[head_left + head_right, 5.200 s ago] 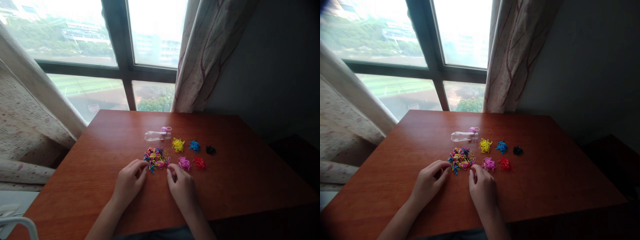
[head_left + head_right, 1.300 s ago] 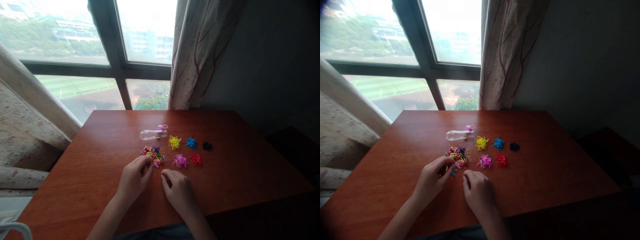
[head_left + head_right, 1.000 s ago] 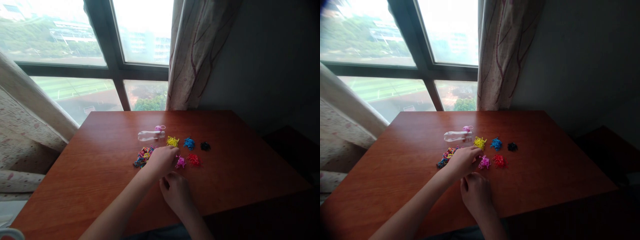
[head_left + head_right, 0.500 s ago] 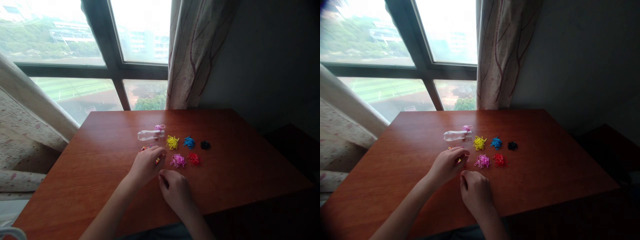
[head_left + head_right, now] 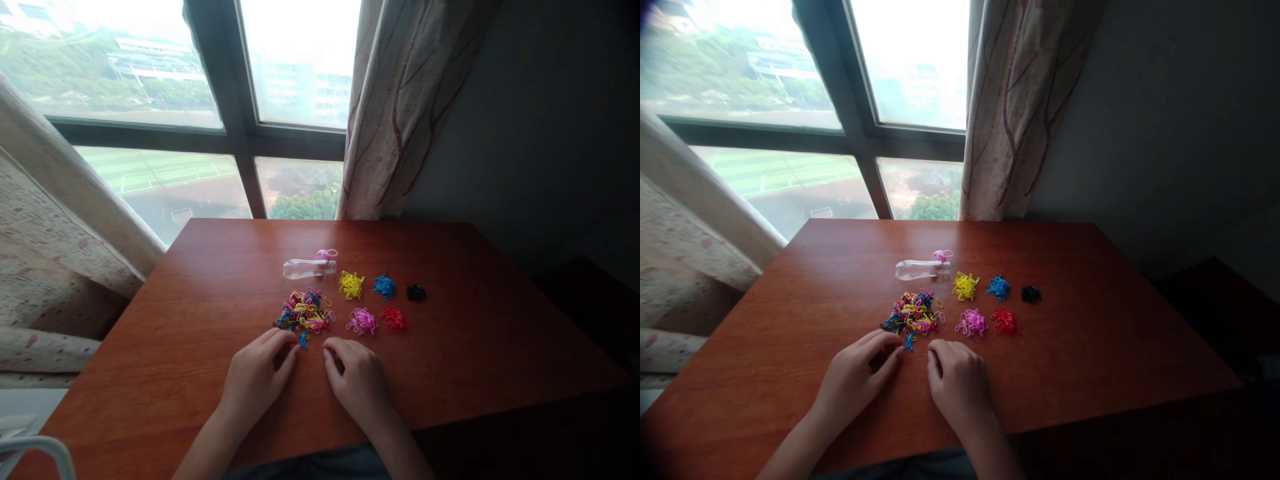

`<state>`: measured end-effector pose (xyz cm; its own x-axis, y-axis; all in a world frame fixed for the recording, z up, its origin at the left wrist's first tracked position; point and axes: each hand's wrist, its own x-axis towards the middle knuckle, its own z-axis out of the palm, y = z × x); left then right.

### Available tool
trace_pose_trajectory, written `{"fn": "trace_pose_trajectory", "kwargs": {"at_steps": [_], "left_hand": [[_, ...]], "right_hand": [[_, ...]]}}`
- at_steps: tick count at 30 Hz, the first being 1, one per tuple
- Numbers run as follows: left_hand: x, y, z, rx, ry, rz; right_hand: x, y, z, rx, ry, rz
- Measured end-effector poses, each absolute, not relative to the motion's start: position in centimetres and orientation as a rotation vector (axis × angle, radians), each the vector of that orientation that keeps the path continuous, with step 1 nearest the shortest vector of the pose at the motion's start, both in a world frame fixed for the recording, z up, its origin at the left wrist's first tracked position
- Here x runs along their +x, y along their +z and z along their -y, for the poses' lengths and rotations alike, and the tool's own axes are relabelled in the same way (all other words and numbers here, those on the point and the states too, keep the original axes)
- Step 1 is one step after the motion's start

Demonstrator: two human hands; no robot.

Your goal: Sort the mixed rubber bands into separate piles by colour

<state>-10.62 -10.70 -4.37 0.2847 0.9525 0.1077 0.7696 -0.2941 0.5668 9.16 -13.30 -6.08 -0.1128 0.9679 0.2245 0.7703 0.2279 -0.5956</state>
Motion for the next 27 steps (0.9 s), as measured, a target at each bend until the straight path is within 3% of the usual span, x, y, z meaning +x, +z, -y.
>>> {"fn": "trace_pose_trajectory", "kwargs": {"at_steps": [10,27], "left_hand": [[-9.4,-4.3,10.8,2.265,0.469,-1.69],[-9.7,-4.5,10.9,2.184,0.743,-1.67]], "right_hand": [[9.2,-5.9,13.3,-1.592,0.419,1.954],[9.2,-5.8,13.3,-1.588,0.439,1.933]]}}
